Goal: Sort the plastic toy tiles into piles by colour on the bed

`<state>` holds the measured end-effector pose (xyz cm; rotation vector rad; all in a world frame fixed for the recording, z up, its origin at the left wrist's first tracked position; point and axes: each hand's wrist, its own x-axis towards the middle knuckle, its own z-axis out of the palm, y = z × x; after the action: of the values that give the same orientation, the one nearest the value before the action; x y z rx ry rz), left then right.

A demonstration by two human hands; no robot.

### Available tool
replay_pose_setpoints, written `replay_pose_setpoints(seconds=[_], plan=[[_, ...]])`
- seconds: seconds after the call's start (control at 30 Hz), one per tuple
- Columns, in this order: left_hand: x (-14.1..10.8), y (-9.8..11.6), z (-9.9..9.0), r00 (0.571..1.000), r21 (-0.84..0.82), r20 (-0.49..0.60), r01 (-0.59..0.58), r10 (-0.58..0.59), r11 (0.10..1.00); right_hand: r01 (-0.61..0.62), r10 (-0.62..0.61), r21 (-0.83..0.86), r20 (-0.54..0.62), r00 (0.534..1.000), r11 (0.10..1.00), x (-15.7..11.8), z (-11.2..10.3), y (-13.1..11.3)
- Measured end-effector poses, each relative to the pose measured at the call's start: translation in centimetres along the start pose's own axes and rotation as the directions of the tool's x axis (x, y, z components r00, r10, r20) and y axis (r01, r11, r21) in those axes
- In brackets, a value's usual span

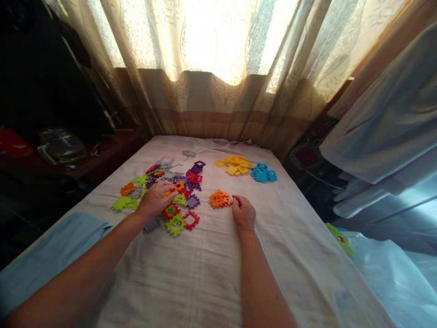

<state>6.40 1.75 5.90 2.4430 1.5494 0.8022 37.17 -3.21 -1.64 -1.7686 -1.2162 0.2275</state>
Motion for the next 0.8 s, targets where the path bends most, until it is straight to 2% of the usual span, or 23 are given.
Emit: replay_pose_setpoints(seconds=[0.07,0.17,0.33,0.47,0.6,0.7,0.8], plan=[[0.4,2.5,1.5,0.998,-0.03,0.04,-0.048,0.049,0.998,-0.002,0.002,0.005,-0.002,1.0,1.0,0.0,0.0,-0.1],[1.2,5.6,3.6,0.993,-0.032,0.113,-0.038,0.042,0.999,0.008,-0.008,0.011,0.002,1.0,1.0,0.0,-0.1,-0.1],[2.8,7.9,6.2,0.988,-0.026,0.154,-0.024,0.027,0.999,0.022,-0.022,0.004,0.011,1.0,1.0,0.1,-0.1,0.0],[3.7,8.8,7.4,0.985,-0.018,0.174,-0.012,0.015,1.0,0.018,-0.018,-0.002,0.025,1.0,1.0,0.1,0.0,-0.2],[3.5,8.9,7.8,0.98,-0.015,0.196,-0.031,0.033,0.999,0.018,-0.018,0.009,0.007,1.0,1.0,0.1,0.2,-0.2],[2.5,8.3,7.2,0.982,-0.011,0.184,-0.051,0.052,0.999,0.017,-0.017,0.009,-0.001,1.0,1.0,0.0,0.2,-0.1],[1.4,6.9,5.8,0.985,0.004,0.163,-0.061,0.06,0.998,0.015,-0.015,-0.003,0.006,1.0,1.0,0.0,0.2,0.0]])
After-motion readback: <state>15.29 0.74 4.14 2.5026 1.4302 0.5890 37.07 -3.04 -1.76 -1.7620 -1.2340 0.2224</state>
